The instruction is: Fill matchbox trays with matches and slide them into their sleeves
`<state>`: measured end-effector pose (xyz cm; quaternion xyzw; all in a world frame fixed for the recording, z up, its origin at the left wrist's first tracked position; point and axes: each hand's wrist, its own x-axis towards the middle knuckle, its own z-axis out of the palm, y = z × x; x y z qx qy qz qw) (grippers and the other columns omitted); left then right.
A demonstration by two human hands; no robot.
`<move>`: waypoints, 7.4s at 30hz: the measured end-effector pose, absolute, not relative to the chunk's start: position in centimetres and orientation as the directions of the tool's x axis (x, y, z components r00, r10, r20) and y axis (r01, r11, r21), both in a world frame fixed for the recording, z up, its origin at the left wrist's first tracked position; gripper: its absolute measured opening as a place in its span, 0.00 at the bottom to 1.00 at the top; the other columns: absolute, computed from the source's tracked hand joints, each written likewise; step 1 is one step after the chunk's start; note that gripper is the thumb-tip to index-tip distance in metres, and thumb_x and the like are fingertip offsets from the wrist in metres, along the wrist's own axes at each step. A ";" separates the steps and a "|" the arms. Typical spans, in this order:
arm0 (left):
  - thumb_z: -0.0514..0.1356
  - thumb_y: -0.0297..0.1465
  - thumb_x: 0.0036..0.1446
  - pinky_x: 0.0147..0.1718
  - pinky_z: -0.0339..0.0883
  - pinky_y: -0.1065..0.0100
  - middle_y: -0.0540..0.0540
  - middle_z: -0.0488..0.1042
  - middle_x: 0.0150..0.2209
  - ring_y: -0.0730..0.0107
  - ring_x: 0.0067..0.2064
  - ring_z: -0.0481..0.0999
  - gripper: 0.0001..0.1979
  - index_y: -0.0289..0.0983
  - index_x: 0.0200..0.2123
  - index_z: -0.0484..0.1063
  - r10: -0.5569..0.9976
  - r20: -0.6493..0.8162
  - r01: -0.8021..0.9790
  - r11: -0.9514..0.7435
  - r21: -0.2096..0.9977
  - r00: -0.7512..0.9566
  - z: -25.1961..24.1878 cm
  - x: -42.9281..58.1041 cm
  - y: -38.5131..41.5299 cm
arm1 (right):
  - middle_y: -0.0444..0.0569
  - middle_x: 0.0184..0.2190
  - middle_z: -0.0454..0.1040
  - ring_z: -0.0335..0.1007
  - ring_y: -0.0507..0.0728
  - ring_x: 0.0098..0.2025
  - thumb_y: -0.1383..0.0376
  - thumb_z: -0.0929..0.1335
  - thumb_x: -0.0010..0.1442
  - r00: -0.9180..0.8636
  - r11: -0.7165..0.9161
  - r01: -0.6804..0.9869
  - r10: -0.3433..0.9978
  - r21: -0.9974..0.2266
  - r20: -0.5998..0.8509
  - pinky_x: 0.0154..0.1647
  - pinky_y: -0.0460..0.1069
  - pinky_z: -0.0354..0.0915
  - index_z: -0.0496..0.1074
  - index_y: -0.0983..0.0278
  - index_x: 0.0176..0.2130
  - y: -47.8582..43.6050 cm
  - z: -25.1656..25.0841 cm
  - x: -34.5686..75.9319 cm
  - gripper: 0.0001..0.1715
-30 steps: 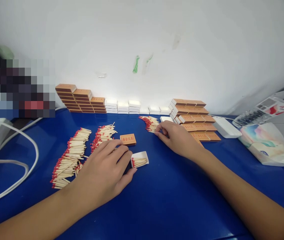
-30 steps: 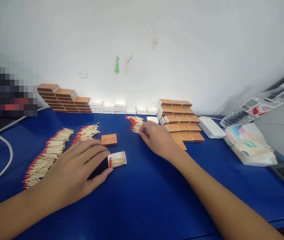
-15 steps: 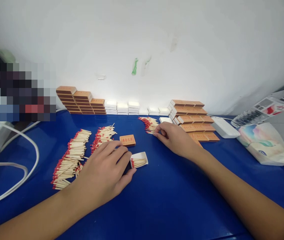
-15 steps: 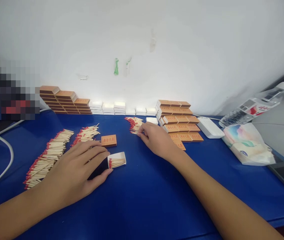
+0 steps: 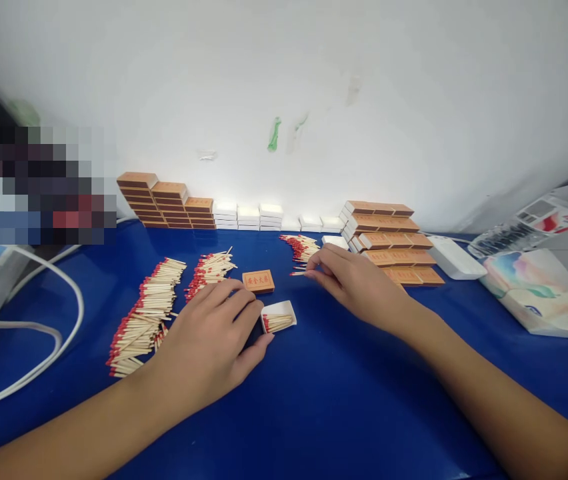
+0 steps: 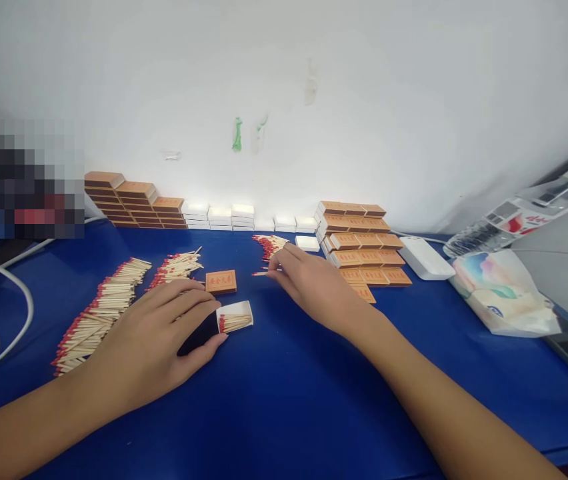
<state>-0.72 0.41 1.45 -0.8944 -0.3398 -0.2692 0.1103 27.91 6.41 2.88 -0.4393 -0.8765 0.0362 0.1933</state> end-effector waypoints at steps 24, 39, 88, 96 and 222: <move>0.62 0.33 0.71 0.53 0.79 0.47 0.41 0.84 0.42 0.48 0.51 0.81 0.09 0.33 0.44 0.79 0.536 0.577 0.664 -0.748 -0.016 0.617 1.7 -0.6 0.3 | 0.49 0.38 0.74 0.70 0.58 0.37 0.64 0.68 0.73 -0.434 0.501 0.831 0.855 -0.240 0.283 0.38 0.52 0.61 0.74 0.62 0.43 8.2 1.8 28.9 0.05; 0.62 0.33 0.71 0.52 0.80 0.47 0.40 0.84 0.42 0.48 0.51 0.82 0.09 0.34 0.45 0.79 0.533 0.577 0.668 -0.743 -0.031 0.619 1.6 -0.6 0.3 | 0.51 0.40 0.74 0.70 0.59 0.40 0.64 0.65 0.75 -0.482 0.528 0.801 0.848 -0.282 0.219 0.39 0.52 0.62 0.70 0.61 0.44 9.3 1.1 30.3 0.05; 0.62 0.32 0.71 0.51 0.80 0.46 0.40 0.83 0.42 0.48 0.50 0.82 0.09 0.33 0.45 0.79 0.541 0.581 0.665 -0.747 0.000 0.608 1.5 -0.6 0.6 | 0.48 0.40 0.75 0.72 0.53 0.34 0.67 0.67 0.77 -0.675 0.693 0.568 0.701 -0.444 0.231 0.35 0.49 0.66 0.80 0.62 0.51 3.5 3.1 24.8 0.11; 0.61 0.32 0.72 0.52 0.80 0.47 0.40 0.82 0.42 0.49 0.51 0.81 0.09 0.32 0.45 0.78 0.552 0.537 0.637 -0.770 0.035 0.638 1.5 -0.7 0.4 | 0.42 0.32 0.69 0.65 0.52 0.31 0.69 0.70 0.72 -0.585 0.564 0.595 0.792 -0.573 0.172 0.32 0.48 0.61 0.79 0.62 0.44 3.4 2.6 24.1 0.06; 0.62 0.35 0.71 0.55 0.79 0.43 0.38 0.82 0.44 0.45 0.54 0.80 0.11 0.33 0.45 0.79 0.594 0.521 0.664 -0.745 0.066 0.614 1.2 -0.8 0.5 | 0.50 0.39 0.74 0.70 0.58 0.36 0.64 0.66 0.74 -0.452 0.534 0.776 0.842 -0.336 0.295 0.39 0.53 0.65 0.73 0.60 0.43 9.4 0.3 29.6 0.06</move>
